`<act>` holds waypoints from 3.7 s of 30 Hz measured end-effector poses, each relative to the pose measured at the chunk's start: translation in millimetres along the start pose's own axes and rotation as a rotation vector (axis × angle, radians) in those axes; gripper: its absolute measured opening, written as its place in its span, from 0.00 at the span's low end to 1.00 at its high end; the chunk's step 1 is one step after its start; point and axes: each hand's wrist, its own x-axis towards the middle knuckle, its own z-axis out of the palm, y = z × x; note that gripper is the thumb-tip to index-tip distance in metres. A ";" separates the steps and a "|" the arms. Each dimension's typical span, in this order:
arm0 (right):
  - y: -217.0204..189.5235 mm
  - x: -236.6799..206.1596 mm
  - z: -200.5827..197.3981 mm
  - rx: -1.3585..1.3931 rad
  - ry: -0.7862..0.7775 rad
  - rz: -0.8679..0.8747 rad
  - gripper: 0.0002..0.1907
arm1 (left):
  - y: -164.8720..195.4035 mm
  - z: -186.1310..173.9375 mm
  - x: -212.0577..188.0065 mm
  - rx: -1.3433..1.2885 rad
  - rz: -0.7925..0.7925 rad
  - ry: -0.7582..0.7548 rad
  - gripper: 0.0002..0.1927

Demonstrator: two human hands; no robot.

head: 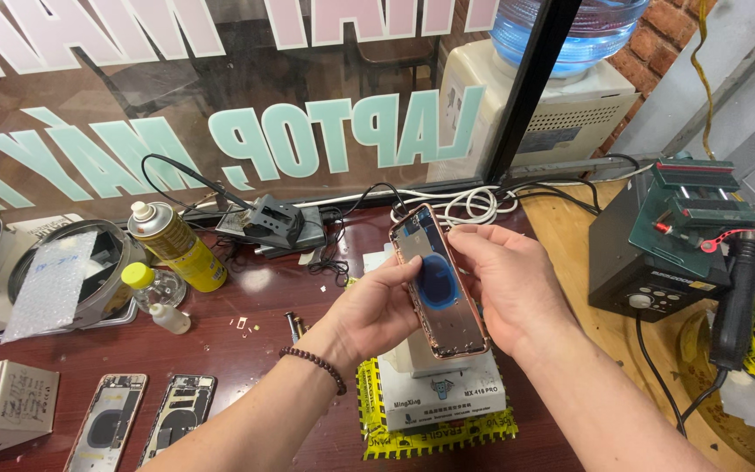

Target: The person unpacks small phone parts from plastic bags and a box, then works on a disassembled smartphone frame, applying adhesive strips and pressing a component into place. They pick up a screwdriver, drive screws into the phone chassis, and handle the frame and back cover while reassembling the phone.

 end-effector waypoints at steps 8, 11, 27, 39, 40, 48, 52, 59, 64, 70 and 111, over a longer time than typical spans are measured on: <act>-0.4 3.4 2.9 0.077 0.032 -0.007 0.07 | 2.5 1.3 0.3 0.115 0.040 -0.003 0.16; -1.5 2.6 2.6 0.064 0.032 0.011 0.07 | 3.2 2.6 -0.2 0.135 0.047 0.019 0.15; 0.7 -1.0 2.1 -0.381 0.134 -0.296 0.10 | -2.4 31.5 -8.9 0.307 0.183 0.289 0.09; -5.8 -7.0 -3.8 -0.387 -0.029 -0.276 0.15 | 4.3 25.6 -3.4 0.113 0.080 0.135 0.13; -5.3 -8.1 -3.2 -0.391 -0.027 -0.282 0.16 | 4.3 25.4 -3.3 0.101 0.072 0.119 0.14; 1.7 -4.2 -8.2 -0.344 -0.049 -0.281 0.18 | 3.0 19.3 -3.7 0.158 0.099 0.195 0.11; 7.5 3.9 -13.5 -0.363 -0.085 -0.279 0.17 | 4.7 15.5 -1.4 0.222 0.115 0.214 0.11; 15.2 10.1 -24.8 -0.266 -0.064 -0.028 0.15 | 3.2 13.5 1.3 0.424 0.101 0.350 0.08; 22.9 15.8 -31.2 -0.255 -0.074 0.005 0.15 | -1.4 9.7 2.9 0.431 0.073 0.341 0.10; 42.4 26.0 -30.0 -0.441 0.071 0.041 0.15 | 3.7 -1.2 8.1 0.600 -0.022 0.518 0.16; 61.1 60.4 10.6 -1.225 0.149 -0.549 0.18 | 52.8 -150.5 -106.9 0.651 0.070 0.971 0.07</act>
